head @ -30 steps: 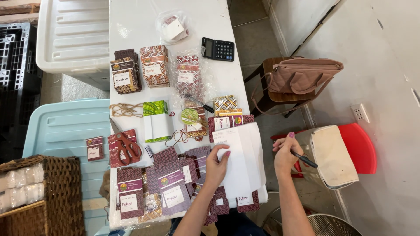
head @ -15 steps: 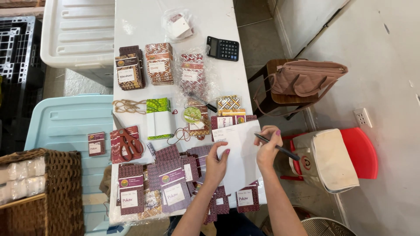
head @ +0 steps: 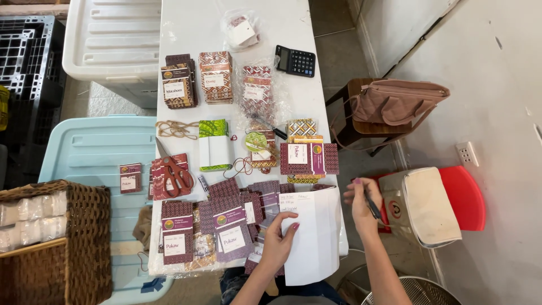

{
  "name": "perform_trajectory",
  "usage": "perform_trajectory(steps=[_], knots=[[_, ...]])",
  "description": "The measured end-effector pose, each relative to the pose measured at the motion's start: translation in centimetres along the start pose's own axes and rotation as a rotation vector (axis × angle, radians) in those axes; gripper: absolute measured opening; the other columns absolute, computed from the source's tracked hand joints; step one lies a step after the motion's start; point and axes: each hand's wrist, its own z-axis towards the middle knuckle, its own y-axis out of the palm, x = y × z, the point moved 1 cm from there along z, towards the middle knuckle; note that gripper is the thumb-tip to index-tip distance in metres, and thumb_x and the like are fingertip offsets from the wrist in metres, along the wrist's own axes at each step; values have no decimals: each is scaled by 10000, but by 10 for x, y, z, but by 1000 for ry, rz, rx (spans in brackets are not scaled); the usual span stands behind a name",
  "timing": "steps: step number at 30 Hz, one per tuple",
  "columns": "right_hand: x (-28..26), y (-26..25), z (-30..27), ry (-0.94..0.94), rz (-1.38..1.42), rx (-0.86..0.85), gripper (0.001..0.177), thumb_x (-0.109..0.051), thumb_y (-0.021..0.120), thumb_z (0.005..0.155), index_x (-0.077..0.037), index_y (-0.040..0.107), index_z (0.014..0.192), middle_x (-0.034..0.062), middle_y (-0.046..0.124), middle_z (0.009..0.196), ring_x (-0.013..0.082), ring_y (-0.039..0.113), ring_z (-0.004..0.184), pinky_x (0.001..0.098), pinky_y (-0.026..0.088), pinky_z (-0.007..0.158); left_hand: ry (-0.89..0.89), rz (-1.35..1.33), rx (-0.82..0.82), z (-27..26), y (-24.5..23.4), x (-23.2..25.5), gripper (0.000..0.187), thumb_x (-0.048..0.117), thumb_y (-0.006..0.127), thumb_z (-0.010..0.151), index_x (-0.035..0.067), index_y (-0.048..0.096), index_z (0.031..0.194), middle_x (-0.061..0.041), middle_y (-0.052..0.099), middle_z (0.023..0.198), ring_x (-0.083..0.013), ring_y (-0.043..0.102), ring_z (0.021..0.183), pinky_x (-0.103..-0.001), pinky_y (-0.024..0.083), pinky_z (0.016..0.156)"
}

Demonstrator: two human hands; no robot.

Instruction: Sorting, arranging, and labeling small product packages on a table while taking notes.

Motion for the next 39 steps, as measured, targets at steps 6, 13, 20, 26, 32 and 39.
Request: perform_trajectory(steps=[6, 13, 20, 26, 32, 39], knots=[[7, 5, -58, 142, -232, -150, 356, -367, 451, 1055, -77, 634, 961, 68, 703, 955, 202, 626, 883, 328, 445, 778, 46, 30, 2, -23, -26, -1, 110, 151, 662, 1011, 171, 700, 1112, 79, 417, 604, -47, 222, 445, -248, 172, 412], [6, 15, -103, 334, 69, 0, 274, -283, 530, 1065, -82, 592, 890, 57, 649, 883, 184, 588, 784, 330, 449, 705, 91, 52, -41, -41, -63, 16, 140, 148, 641, 999, 143, 690, 1130, 19, 706, 1070, -77, 425, 647, -226, 330, 599], [2, 22, -140, 355, 164, 20, 308, -284, 539, 1053, -74, 576, 831, 54, 627, 801, 163, 561, 764, 302, 397, 705, 47, 72, -89, -62, -91, 11, 141, 161, 659, 1008, 164, 698, 1143, 63, 417, 654, -50, 239, 455, -238, 187, 435], [-10, 35, -178, 312, 102, -27, 353, -304, 578, 1043, -117, 513, 751, -33, 444, 697, 113, 415, 672, 274, 334, 660, 26, 71, -148, -78, -118, 19, 126, 196, 632, 1022, 165, 680, 1134, 57, 382, 621, -59, 232, 427, -250, 197, 430], [-16, 61, -215, 271, 156, -61, 235, -218, 708, 947, -87, 606, 781, 18, 584, 782, 137, 532, 733, 274, 395, 658, 55, 43, -160, -91, -151, 14, 148, 186, 619, 1001, 135, 673, 1128, -12, 665, 1117, -133, 616, 974, -258, 460, 831], [-17, 82, -244, 193, 156, -46, 215, -208, 696, 958, -110, 610, 787, -26, 583, 779, 108, 512, 773, 252, 412, 712, -16, 39, -215, -110, -183, 15, 154, 174, 640, 994, 144, 646, 1145, 4, 674, 1122, -58, 224, 421, -240, 239, 451]])
